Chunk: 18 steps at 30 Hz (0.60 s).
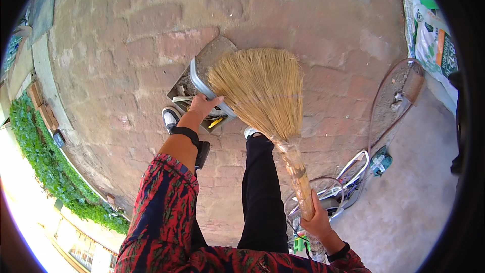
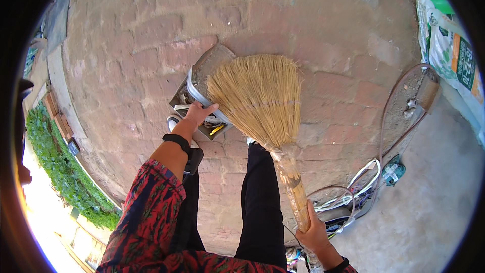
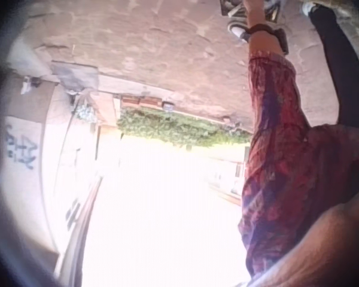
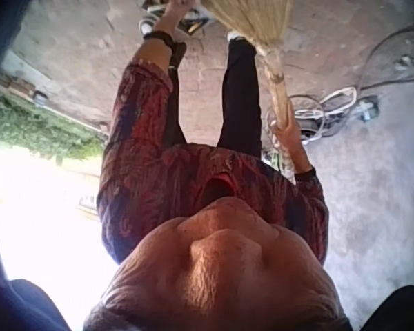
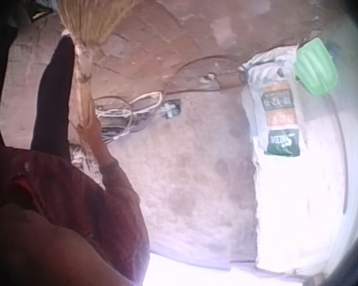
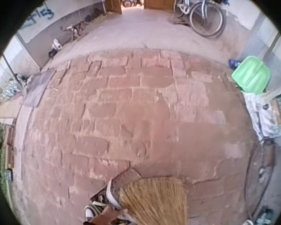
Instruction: The person sweeps debris on a brick and concrete patio using a traditional straw broom and a dustpan. They gather scattered litter into a pile and sweep it into the dustpan, then continue sweeping other areas of the patio.
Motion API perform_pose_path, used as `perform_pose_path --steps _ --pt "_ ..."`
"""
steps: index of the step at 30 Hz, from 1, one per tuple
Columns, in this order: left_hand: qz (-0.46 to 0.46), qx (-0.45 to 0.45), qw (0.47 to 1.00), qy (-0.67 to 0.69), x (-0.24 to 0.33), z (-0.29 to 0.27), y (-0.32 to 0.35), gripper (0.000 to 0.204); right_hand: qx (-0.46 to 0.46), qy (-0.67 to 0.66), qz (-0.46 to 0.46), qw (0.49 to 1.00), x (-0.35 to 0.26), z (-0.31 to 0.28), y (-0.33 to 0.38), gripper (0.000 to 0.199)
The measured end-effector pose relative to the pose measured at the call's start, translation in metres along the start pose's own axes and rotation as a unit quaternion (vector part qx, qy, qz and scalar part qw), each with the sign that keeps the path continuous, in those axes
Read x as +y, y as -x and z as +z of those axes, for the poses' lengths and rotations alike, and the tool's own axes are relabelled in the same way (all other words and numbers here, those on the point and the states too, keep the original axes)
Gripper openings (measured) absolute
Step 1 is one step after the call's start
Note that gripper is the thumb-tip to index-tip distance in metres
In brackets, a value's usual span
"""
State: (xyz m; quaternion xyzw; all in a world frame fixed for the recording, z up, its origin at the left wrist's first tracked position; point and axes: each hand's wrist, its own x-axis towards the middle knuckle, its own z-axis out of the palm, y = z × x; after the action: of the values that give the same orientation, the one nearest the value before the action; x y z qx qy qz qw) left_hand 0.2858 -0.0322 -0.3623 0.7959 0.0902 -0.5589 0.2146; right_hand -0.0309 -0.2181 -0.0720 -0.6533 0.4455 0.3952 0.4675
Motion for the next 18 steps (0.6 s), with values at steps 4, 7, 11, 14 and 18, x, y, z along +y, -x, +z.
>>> perform_pose_path --steps 4,7,11,14,18 --pt "0.016 -0.041 0.998 0.055 -0.003 -0.012 0.006 0.05 0.054 -0.05 -0.038 0.997 -0.016 -0.004 0.016 0.079" --pt "0.033 -0.039 0.997 0.057 0.001 -0.027 0.017 0.049 0.126 -0.052 -0.083 0.987 -0.039 -0.013 0.013 0.079" --pt "0.047 -0.021 0.998 0.036 0.01 -0.04 0.04 0.052 0.193 -0.043 -0.096 0.976 -0.069 -0.036 -0.036 0.081" --pt "0.009 -0.002 0.998 -0.069 0.008 -0.045 0.044 0.056 0.178 -0.038 -0.04 0.982 -0.084 -0.042 -0.081 0.082" --pt "0.005 0.021 0.999 -0.024 -0.018 -0.038 0.026 0.055 0.136 0.036 0.013 0.99 -0.082 -0.016 -0.093 0.084"
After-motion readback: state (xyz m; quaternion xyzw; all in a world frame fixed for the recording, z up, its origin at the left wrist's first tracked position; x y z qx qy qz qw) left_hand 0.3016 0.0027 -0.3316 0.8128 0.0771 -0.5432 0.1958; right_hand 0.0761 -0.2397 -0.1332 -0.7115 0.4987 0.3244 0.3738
